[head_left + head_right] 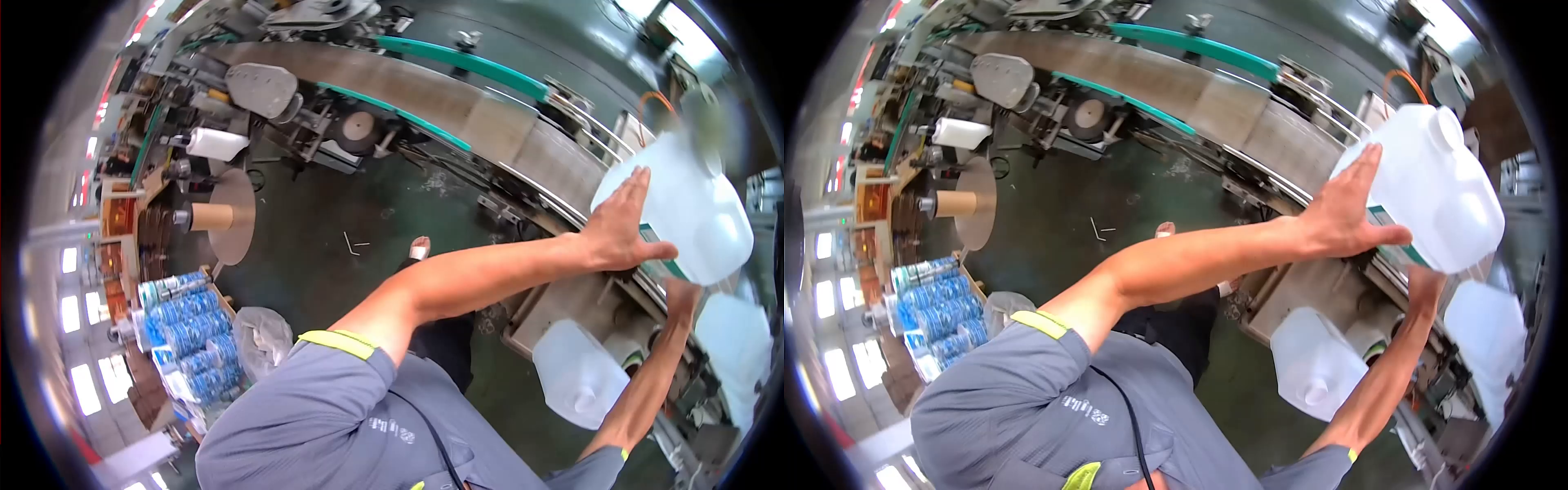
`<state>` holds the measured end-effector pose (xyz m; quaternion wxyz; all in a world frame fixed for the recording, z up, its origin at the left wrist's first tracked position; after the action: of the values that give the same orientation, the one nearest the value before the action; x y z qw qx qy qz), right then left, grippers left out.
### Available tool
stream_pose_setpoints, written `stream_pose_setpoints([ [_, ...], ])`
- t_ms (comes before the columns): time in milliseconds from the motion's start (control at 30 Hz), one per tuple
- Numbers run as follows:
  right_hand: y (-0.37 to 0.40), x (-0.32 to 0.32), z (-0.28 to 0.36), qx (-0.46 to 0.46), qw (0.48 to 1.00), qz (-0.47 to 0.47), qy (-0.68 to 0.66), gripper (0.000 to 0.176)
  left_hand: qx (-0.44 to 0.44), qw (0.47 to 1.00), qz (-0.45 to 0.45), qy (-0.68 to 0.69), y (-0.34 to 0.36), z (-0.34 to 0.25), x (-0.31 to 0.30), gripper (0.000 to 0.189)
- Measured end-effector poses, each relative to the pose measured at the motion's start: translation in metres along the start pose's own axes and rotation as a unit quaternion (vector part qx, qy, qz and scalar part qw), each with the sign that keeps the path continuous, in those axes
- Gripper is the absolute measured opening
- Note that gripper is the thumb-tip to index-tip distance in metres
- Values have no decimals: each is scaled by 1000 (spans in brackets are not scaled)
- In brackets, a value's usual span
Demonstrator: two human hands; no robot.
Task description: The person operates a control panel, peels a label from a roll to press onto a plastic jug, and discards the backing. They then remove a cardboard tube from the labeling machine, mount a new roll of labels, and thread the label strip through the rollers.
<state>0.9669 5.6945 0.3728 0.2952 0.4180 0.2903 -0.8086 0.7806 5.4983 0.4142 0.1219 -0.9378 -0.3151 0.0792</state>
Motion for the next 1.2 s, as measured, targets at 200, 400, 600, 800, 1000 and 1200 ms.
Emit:
stream_pose_setpoints([
  [200, -31, 52, 111, -11, 998, 46, -41, 62, -86, 996, 10, 22, -8, -6, -90, 130],
  [400, -58, 129, 202, 12, 990, 115, -87, 62, -85, 995, -49, -3, -10, -6, -222, 133],
  [600, -70, 216, 282, 131, 940, 223, -222, 62, -27, 973, -228, -36, -8, -4, -364, 132],
  [800, -222, 200, 365, 18, 897, 168, -408, 50, 12, 920, -386, -63, -10, -1, -488, 116],
  [1000, -257, 206, 722, -412, 870, 10, 271, 34, -19, 905, -424, -42, -6, 6, -554, 115],
  [1200, -276, 277, 759, -500, 770, 21, 395, 15, -43, 902, -429, -25, -3, 15, -579, 114],
])
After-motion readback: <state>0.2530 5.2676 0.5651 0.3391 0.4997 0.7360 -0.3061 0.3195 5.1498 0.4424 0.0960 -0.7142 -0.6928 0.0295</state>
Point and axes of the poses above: each hand's wrist, its own y-axis away from the middle knuckle, its own x-axis out of the palm, z = x × y, the point moved 8 cm from there along -y, towards the middle knuckle, and after that the axes turned 15 degrees about y, right-handed, at the moved point
